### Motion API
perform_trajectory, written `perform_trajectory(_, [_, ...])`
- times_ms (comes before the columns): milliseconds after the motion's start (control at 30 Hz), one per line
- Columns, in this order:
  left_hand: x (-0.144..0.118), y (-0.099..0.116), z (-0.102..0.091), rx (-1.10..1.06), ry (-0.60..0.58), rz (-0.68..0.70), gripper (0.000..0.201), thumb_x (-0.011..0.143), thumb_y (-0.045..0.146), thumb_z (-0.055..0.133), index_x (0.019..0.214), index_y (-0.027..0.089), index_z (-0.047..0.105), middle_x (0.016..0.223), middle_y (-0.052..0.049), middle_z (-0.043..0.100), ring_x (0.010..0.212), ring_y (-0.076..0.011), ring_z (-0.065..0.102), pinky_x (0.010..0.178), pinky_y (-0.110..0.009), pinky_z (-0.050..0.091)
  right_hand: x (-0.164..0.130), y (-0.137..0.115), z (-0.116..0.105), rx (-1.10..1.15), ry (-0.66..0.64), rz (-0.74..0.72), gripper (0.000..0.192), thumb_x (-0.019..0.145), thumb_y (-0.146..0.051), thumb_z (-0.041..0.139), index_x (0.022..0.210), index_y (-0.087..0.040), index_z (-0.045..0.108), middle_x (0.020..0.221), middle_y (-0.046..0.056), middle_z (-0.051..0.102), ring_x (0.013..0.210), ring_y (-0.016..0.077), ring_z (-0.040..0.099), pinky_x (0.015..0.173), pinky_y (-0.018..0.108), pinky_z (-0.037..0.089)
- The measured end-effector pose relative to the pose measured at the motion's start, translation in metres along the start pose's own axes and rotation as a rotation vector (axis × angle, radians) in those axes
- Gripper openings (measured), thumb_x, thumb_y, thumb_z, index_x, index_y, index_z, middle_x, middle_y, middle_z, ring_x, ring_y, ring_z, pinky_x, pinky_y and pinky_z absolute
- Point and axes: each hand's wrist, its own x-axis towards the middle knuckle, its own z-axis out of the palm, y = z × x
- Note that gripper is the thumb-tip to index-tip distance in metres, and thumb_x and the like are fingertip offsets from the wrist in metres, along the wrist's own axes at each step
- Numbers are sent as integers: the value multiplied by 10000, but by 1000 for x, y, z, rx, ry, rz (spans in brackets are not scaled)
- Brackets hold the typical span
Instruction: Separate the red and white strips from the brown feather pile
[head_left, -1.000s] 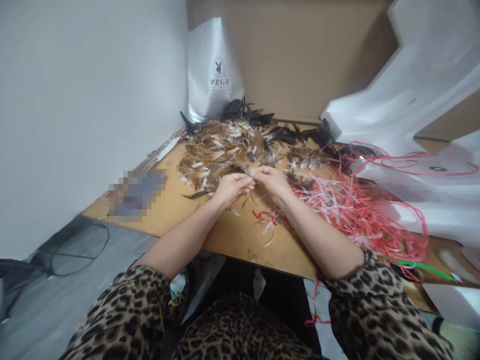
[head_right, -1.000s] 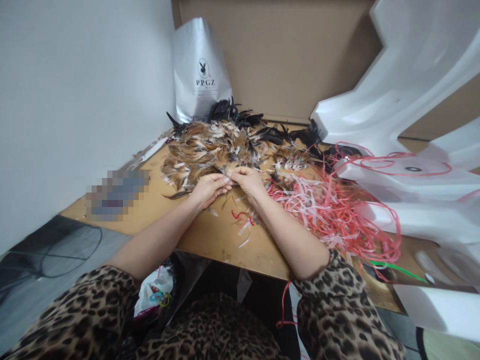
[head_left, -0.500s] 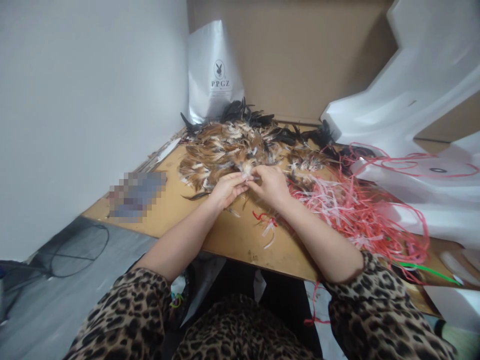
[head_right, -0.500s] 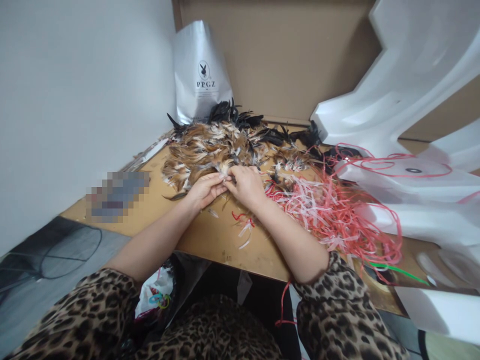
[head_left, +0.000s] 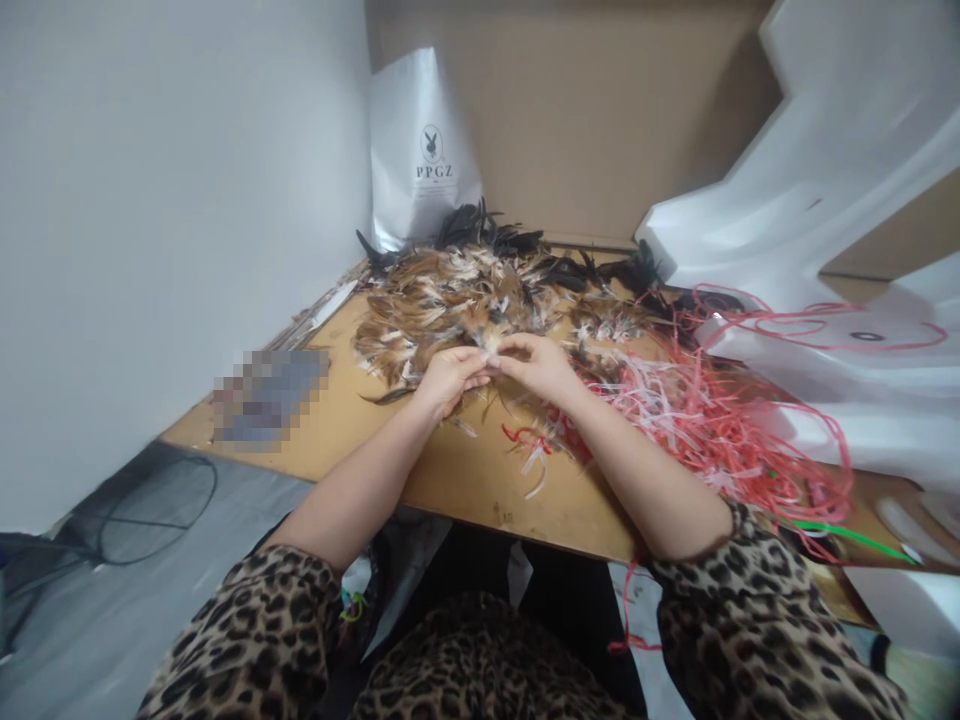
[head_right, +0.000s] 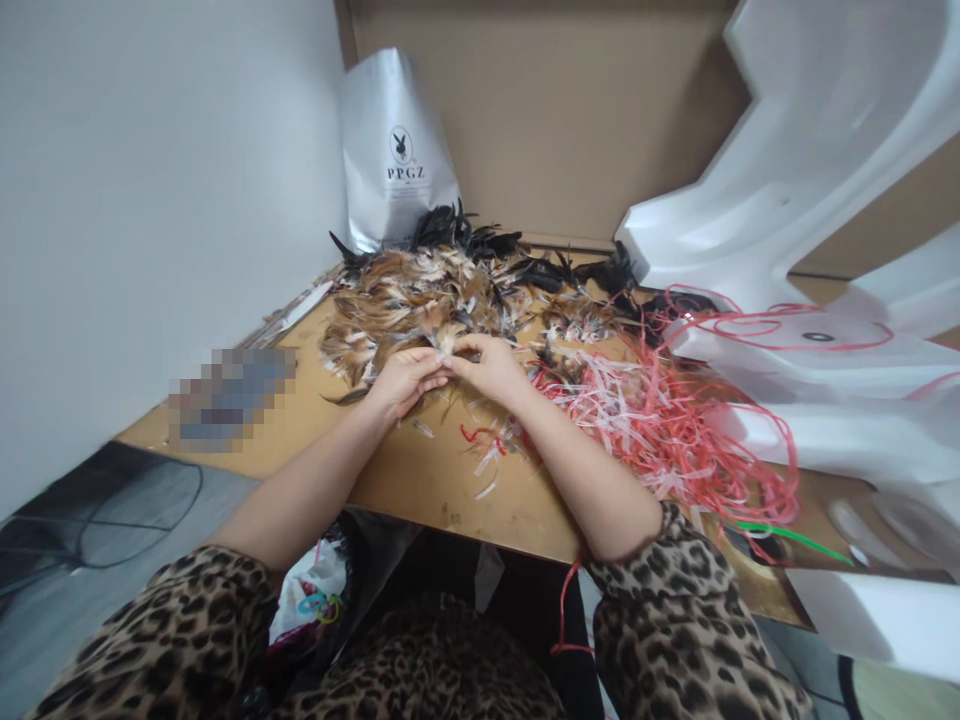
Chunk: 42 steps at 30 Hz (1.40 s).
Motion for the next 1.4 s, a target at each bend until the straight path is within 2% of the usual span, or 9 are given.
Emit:
perform_trajectory(100, [0, -3, 2, 99, -30, 12, 279, 613, 320, 738, 787, 113, 673, 762, -82, 691, 649, -109, 639, 580, -178, 450, 3, 5, -1, 229, 0, 118, 271, 679, -421, 635, 728, -156, 669, 686, 19, 658, 612, 132, 551, 618, 258, 413])
perform_trajectory(233, [-1, -6, 6, 181, -25, 37, 247, 633, 309, 720, 762, 103, 673, 733, -84, 685, 610, -103, 627, 564, -187, 439, 1, 1, 3, 311, 67, 187, 277, 632, -436, 674, 634, -159, 658, 580, -2, 618, 538, 106, 503, 565, 244, 394])
perform_trajectory(400, [-1, -4, 6, 199, -29, 81, 241, 648, 319, 705, 736, 98, 672, 709, -77, 677, 574, -83, 598, 548, -180, 423, 2, -1, 4, 442, 89, 226, 311, 614, -473, 684, 628, -164, 651, 568, -7, 610, 534, 98, 497, 562, 238, 395])
perform_trajectory(600, [1, 3, 3, 75, 57, 129, 232, 662, 312, 701, 745, 104, 644, 733, -59, 677, 561, -53, 580, 523, -151, 401, 18, 33, -18, 460, 392, 282, 282, 595, -427, 688, 698, -166, 661, 613, 1, 629, 547, 104, 513, 572, 244, 402])
perform_trajectory(667, [1, 6, 1, 14, 82, 115, 231, 653, 304, 710, 749, 108, 633, 734, -50, 675, 555, -49, 578, 521, -150, 403, 22, 47, -22, 367, 414, 271, 252, 594, -394, 675, 692, -162, 657, 603, -5, 624, 535, 103, 499, 574, 249, 403])
perform_trajectory(833, [1, 10, 0, -77, 90, 103, 227, 641, 280, 724, 753, 116, 614, 748, -36, 675, 544, -36, 572, 521, -145, 406, 25, 64, -15, 82, 312, 237, 205, 643, -340, 599, 674, -147, 660, 629, 14, 642, 566, 120, 524, 606, 258, 408])
perform_trajectory(1100, [1, 2, 1, -99, 24, 76, 236, 644, 274, 722, 768, 109, 608, 747, -44, 675, 554, -43, 578, 524, -148, 415, 20, 58, 0, -492, 172, 245, 201, 723, -331, 533, 764, -205, 684, 775, 49, 690, 725, 185, 595, 647, 278, 395])
perform_trajectory(1267, [2, 5, -1, -167, 63, 66, 204, 663, 241, 707, 788, 117, 604, 744, -31, 671, 543, -37, 568, 498, -142, 397, 20, 54, -1, -534, 155, 255, 228, 732, -377, 529, 768, -206, 675, 746, 49, 677, 693, 186, 580, 617, 277, 379])
perform_trajectory(1400, [3, 6, -2, -186, 82, 56, 191, 669, 231, 703, 785, 123, 598, 741, -23, 669, 537, -36, 567, 500, -145, 400, 19, 43, -9, -424, 39, 144, 198, 739, -335, 530, 752, -192, 667, 707, 25, 661, 640, 147, 560, 606, 249, 378])
